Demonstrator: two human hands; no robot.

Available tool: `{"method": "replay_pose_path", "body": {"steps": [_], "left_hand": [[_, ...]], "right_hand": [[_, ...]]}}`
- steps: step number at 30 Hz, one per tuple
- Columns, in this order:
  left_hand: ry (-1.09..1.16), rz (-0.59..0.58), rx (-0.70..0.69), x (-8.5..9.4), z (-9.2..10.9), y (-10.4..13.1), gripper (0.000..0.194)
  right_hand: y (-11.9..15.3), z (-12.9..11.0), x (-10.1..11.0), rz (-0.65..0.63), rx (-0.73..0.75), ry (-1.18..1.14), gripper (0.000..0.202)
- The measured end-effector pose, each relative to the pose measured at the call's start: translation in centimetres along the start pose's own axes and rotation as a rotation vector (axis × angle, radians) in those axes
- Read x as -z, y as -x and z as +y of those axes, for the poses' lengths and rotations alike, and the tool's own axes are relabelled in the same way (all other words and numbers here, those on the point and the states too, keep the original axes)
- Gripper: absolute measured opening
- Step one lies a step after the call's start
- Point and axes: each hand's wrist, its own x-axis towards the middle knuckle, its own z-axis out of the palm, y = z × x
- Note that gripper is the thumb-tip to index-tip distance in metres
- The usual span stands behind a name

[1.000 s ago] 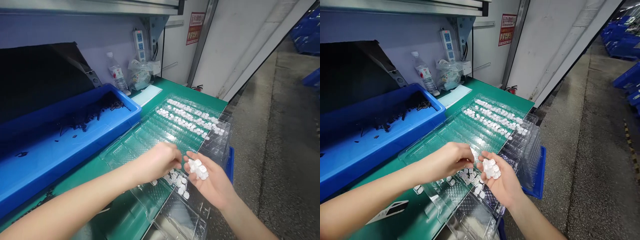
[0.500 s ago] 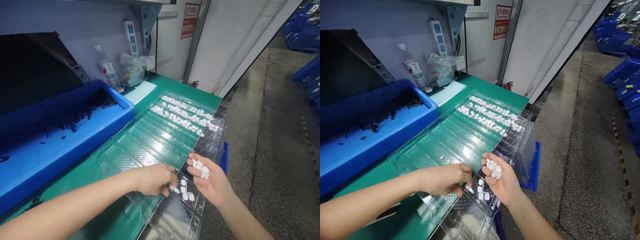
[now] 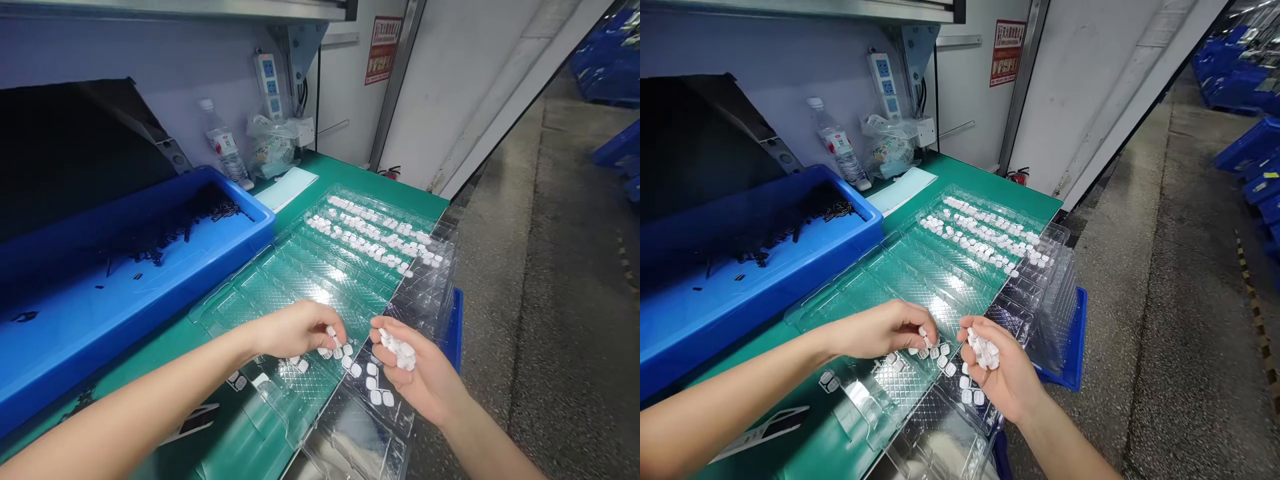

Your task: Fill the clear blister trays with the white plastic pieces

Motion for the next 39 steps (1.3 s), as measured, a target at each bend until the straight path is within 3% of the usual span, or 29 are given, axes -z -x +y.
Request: {"method": "replay_pose_path", "body": {"steps": [5,10,17,21,35,39], "left_hand": [[0.399,0.123,-0.004,-0.1,-0.2,0.0,0.012],[0.525,0.209,-0.081,-1.0,0.3,-0.3,0.013],[0.024,0.477,-0.086,-2.3,0.8,-0.4,0.011],[-0.179,0.593,-0.159,-3.0,0.6,-0.3,0.01],[-0.281,0.72,-0.251,-4.0,0.6,-0.4,0.021],[-0.317,0.746,-0.109,-3.4,-0.1,0.2,0.029]], "right_hand": [[0.1,0.6,-0.5,-0.018,0.019,0.095,0.012],[-0.3,1.9,-1.4,-0.088,-0.016,0.033,0.017],[-1.2,3.2,-1.8,-0.055,0.061,-0.047,0.019],[-1.5,3.5,-1.7,-0.07,0.099,-0.039,0.018],[-1.7,2.4,-1.5,-0.013,0.208,0.107,0.022],[-3.6,-1.0,-1.9,0.01,0.379,0.525,0.021]]}}
